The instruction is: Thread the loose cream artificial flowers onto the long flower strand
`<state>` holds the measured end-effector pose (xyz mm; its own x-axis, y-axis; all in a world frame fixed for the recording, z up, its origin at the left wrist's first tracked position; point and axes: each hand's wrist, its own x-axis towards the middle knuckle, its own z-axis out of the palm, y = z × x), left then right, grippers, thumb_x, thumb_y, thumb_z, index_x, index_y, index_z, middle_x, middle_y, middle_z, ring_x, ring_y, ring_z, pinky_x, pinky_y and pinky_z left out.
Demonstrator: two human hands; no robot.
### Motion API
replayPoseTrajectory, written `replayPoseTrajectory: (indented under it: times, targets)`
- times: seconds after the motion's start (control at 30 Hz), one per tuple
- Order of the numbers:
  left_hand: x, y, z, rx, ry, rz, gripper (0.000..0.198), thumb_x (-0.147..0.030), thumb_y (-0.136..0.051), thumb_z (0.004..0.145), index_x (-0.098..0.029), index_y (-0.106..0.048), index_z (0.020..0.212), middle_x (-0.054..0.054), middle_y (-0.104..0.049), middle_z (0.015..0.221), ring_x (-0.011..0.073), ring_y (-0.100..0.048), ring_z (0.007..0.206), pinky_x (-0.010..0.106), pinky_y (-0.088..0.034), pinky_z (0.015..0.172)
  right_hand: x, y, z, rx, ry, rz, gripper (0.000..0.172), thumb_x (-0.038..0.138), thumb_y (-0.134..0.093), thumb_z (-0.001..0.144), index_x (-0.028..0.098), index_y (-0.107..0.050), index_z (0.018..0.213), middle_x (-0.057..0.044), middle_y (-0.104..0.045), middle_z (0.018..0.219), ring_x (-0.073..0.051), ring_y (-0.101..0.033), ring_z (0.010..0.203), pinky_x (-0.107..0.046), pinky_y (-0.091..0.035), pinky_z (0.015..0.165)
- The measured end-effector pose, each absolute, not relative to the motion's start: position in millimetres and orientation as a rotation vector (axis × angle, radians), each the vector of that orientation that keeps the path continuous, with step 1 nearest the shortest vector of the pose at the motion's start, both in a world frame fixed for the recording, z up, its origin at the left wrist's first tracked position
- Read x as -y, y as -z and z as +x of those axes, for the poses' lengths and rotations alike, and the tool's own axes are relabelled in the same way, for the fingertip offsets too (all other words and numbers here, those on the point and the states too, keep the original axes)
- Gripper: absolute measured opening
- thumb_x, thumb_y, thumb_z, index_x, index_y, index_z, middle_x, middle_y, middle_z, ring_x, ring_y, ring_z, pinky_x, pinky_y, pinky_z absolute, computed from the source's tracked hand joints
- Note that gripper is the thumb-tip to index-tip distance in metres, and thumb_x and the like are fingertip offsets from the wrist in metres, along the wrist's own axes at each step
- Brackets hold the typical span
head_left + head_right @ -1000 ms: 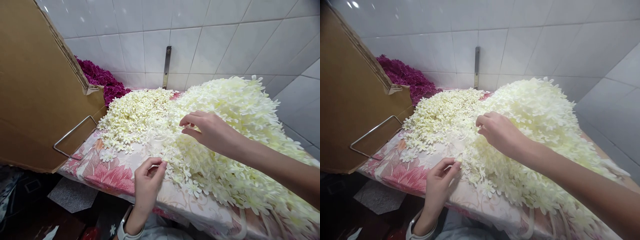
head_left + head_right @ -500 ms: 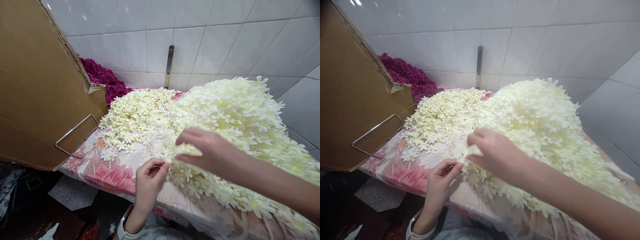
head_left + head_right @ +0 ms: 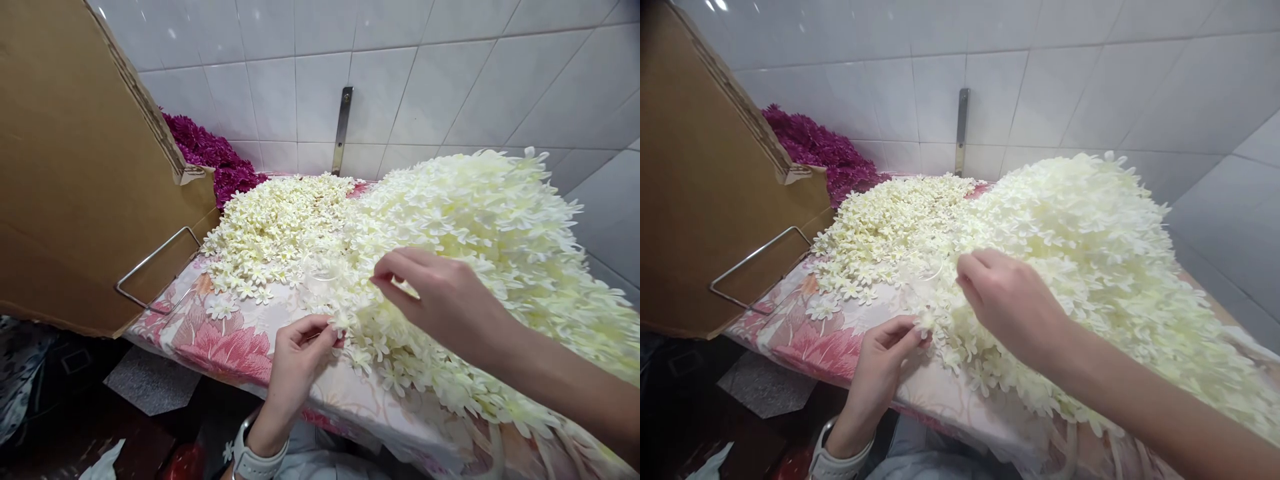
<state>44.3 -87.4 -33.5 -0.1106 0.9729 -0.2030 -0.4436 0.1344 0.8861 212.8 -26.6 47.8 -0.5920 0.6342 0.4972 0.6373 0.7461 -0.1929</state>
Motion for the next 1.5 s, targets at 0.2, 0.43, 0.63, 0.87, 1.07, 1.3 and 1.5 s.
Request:
replayPoseTrajectory:
  times: [0.2, 0.43, 0.63, 0.87, 1.07, 1.3, 1.5]
  targets:
    - [86, 29, 46, -1.082, -1.331, 0.695, 0.007, -0.019, -0.075, 0.060, -0.015, -0.070, 0.058, -0.002, -0.064, 0.050, 0.0058, -0.055, 0.049, 0.014, -0.043, 0.050, 36, -47, 210, 2.526, -0.188, -0.968, 0.014, 0.017, -0.066, 0.079, 0.016, -0.056, 0.089, -0.005, -0.062, 0.083, -0.016, -0.059, 0.069, -0.023, -0.044, 0.057]
    - [88, 26, 45, -1.161, -1.279, 0.794, 0.013, -0.024, -0.075, 0.060, -0.013, -0.068, 0.056, -0.001, -0.062, 0.050, 0.0081, -0.054, 0.050, 0.017, -0.043, 0.052, 48, -33, 199, 2.440, -0.324, -0.836, 0.014, 0.001, -0.051, 0.081, 0.015, -0.053, 0.079, 0.000, -0.059, 0.067, -0.010, -0.054, 0.055, -0.019, -0.038, 0.048]
    - [89, 24, 46, -1.187, -1.294, 0.743, 0.018, -0.024, -0.076, 0.057, -0.013, -0.063, 0.051, -0.002, -0.058, 0.047, 0.0080, -0.051, 0.048, 0.019, -0.043, 0.052, 29, -47, 216, 2.354, 0.360, -0.973, 0.027, 0.007, -0.037, 0.091, 0.015, -0.056, 0.073, -0.010, -0.063, 0.074, -0.019, -0.058, 0.066, -0.028, -0.044, 0.053]
    - [87, 25, 46, -1.174, -1.285, 0.770, 0.016, -0.023, -0.077, 0.056, -0.013, -0.064, 0.053, -0.003, -0.057, 0.047, 0.0070, -0.049, 0.048, 0.018, -0.039, 0.050, 44, -43, 208, 2.570, -0.036, -0.917, 0.004, 0.018, -0.064, 0.083, 0.014, -0.063, 0.082, -0.009, -0.061, 0.085, -0.020, -0.058, 0.075, -0.029, -0.047, 0.061]
    - [88, 25, 44, -1.133, -1.247, 0.814, 0.020, -0.025, -0.080, 0.054, -0.012, -0.065, 0.051, -0.002, -0.057, 0.049, 0.0067, -0.047, 0.048, 0.018, -0.038, 0.050, 49, -33, 201, 2.583, -0.578, -0.919, 0.014, 0.005, -0.068, 0.076, 0.015, -0.060, 0.072, -0.001, -0.059, 0.072, -0.013, -0.056, 0.064, -0.021, -0.040, 0.057]
    - [89, 24, 43, -1.079, -1.183, 0.809, 0.026, -0.036, -0.081, 0.056, -0.013, -0.071, 0.063, 0.002, -0.064, 0.055, 0.0117, -0.057, 0.054, 0.023, -0.048, 0.058, 43, -39, 207, 2.482, -0.777, -0.942, 0.014, 0.005, -0.062, 0.081, 0.016, -0.063, 0.073, 0.002, -0.061, 0.068, -0.010, -0.054, 0.063, -0.019, -0.038, 0.058]
    - [89, 24, 46, -1.131, -1.207, 0.788, 0.019, -0.030, -0.078, 0.059, -0.013, -0.069, 0.060, 0.000, -0.064, 0.055, 0.0101, -0.058, 0.054, 0.020, -0.048, 0.058, 47, -44, 208, 2.397, -0.728, -1.030, 0.020, 0.005, -0.052, 0.081, 0.017, -0.061, 0.069, 0.002, -0.060, 0.065, -0.011, -0.053, 0.059, -0.021, -0.038, 0.056]
